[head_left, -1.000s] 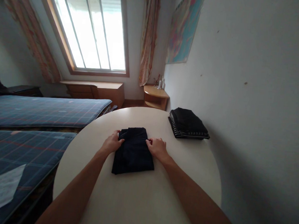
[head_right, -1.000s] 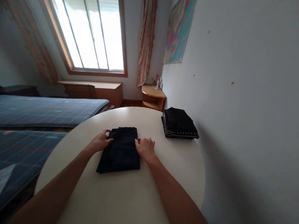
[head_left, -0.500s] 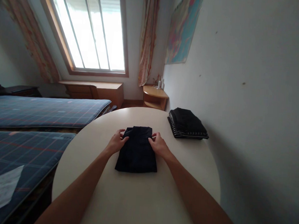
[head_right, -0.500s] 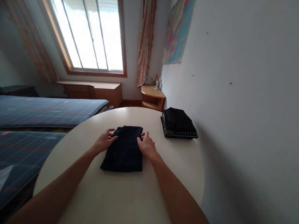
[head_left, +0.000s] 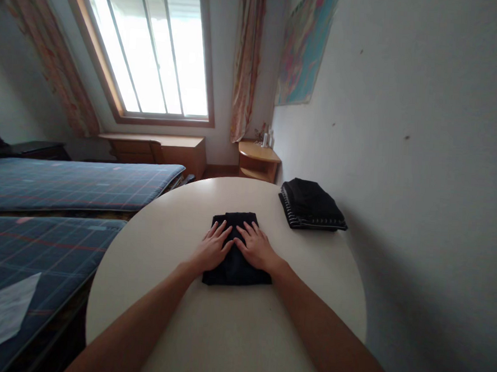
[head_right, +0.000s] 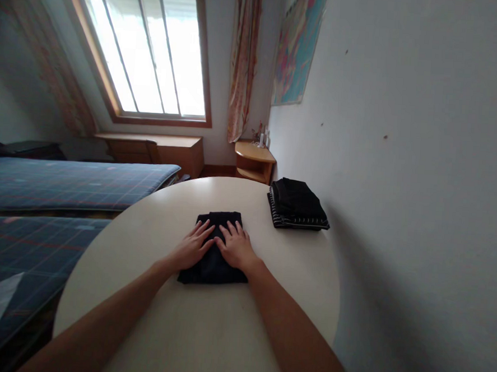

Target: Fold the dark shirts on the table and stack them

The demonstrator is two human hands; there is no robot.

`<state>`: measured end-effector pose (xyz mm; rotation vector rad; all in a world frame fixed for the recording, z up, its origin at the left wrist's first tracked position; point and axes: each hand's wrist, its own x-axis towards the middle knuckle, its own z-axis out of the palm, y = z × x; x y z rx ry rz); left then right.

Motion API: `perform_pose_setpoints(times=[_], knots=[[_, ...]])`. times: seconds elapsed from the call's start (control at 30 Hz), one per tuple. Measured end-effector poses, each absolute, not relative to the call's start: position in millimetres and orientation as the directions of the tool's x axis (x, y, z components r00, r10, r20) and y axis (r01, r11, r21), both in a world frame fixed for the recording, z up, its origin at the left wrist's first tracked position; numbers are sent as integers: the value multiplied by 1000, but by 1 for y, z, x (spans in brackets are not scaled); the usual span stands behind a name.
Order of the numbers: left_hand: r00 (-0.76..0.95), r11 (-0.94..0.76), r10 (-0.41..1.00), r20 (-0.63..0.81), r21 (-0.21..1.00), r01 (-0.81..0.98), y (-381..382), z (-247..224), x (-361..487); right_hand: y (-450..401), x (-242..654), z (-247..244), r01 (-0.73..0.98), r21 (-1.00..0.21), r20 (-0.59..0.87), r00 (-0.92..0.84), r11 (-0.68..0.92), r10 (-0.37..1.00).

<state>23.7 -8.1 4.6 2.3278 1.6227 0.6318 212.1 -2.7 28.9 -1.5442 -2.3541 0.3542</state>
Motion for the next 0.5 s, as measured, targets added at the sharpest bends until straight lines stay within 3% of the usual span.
perform_pose_setpoints(times=[0.3, 0.5], knots=[[279, -340, 938, 206, 391, 855, -10, 2, 25, -2, 218, 36, 858, -396, 85, -321, 328, 943], [254, -316, 945, 206, 377, 871, -10, 2, 27, 2, 229, 38, 907, -385, 121, -133, 171, 984]])
